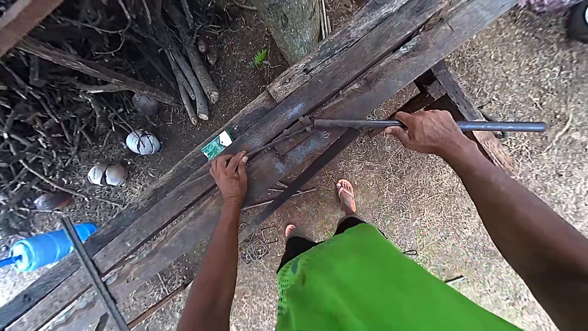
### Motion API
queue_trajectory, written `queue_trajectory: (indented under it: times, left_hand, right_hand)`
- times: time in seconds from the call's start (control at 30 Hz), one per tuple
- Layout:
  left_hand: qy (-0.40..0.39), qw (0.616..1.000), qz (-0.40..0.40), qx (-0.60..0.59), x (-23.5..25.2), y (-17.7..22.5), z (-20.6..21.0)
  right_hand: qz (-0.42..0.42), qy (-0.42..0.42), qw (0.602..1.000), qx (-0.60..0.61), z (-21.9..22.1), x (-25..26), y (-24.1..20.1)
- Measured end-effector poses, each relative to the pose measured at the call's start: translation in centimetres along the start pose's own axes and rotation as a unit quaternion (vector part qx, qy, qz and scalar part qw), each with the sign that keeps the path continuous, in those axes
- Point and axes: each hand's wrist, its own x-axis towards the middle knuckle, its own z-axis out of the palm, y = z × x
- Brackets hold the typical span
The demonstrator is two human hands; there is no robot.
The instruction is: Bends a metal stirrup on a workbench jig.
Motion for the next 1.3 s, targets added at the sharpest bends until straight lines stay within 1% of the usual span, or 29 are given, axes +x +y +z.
queue_trajectory:
  times: [0.1,0.17,0.27,0.43,0.53,0.6,0.67,0.73,0.8,0.9,1.03,1.13,1.17,1.23,1.3]
  left_hand:
    - [-0.001,1.0,0.007,-0.01,0.1,-0.1,0.0]
    - [-0.001,1.0,0.006,-0.019,0.1,-0.1,0.0]
    - [-0.009,1.0,0.002,-0.028,0.1,0.1,-0.2]
    - [0.0,0.999,0.005,-0.051,-0.1,0.1,-0.1]
    - [-0.009,0.997,-0.014,-0.076,0.3,0.3,-0.6]
    - [-0.018,0.997,-0.02,-0.074,0.7,0.4,-0.6]
    - [-0.032,0.996,-0.022,-0.084,0.5,0.7,-0.7]
    - [-0.03,0.995,-0.012,-0.096,0.8,0.4,-0.9]
    - [-0.031,0.994,0.0,-0.108,1.1,0.0,-0.8]
    - [-0.032,0.992,0.003,-0.123,0.8,0.0,-0.4]
    - [-0.018,0.992,0.006,-0.126,0.8,-0.1,-0.3]
    - [-0.022,0.992,0.007,-0.124,0.5,0.0,-0.3]
    - [-0.02,0.992,0.008,-0.125,0.5,0.0,-0.2]
    - [-0.015,0.992,0.009,-0.124,0.6,-0.1,-0.2]
    - [-0.014,0.992,0.007,-0.124,0.6,0.0,-0.3]
  right_hand:
    - [0.038,0.005,0.999,0.007,0.2,-1.7,-1.6]
    - [0.087,-0.001,0.996,0.019,0.7,-3.3,-3.5]
    - [0.173,0.003,0.984,0.033,1.9,-6.1,-7.6]
    - [0.308,0.069,0.947,0.054,4.6,-10.0,-16.1]
    - [0.392,0.097,0.911,0.087,5.8,-11.1,-23.5]
    - [0.446,0.084,0.881,0.137,6.5,-10.6,-28.6]
    - [0.458,0.049,0.872,0.166,7.1,-10.7,-31.2]
    - [0.424,0.011,0.889,0.174,6.5,-10.8,-30.7]
    - [0.372,-0.015,0.912,0.173,5.8,-11.0,-29.0]
    - [0.32,-0.026,0.922,0.216,6.2,-11.6,-26.7]
    - [0.266,-0.021,0.916,0.299,6.6,-11.6,-23.9]
    - [0.218,-0.047,0.896,0.385,7.4,-12.1,-21.7]
    - [0.198,-0.057,0.895,0.395,7.5,-12.1,-21.0]
    - [0.178,-0.075,0.919,0.345,7.6,-11.9,-19.7]
    - [0.174,-0.062,0.935,0.304,7.9,-11.8,-19.0]
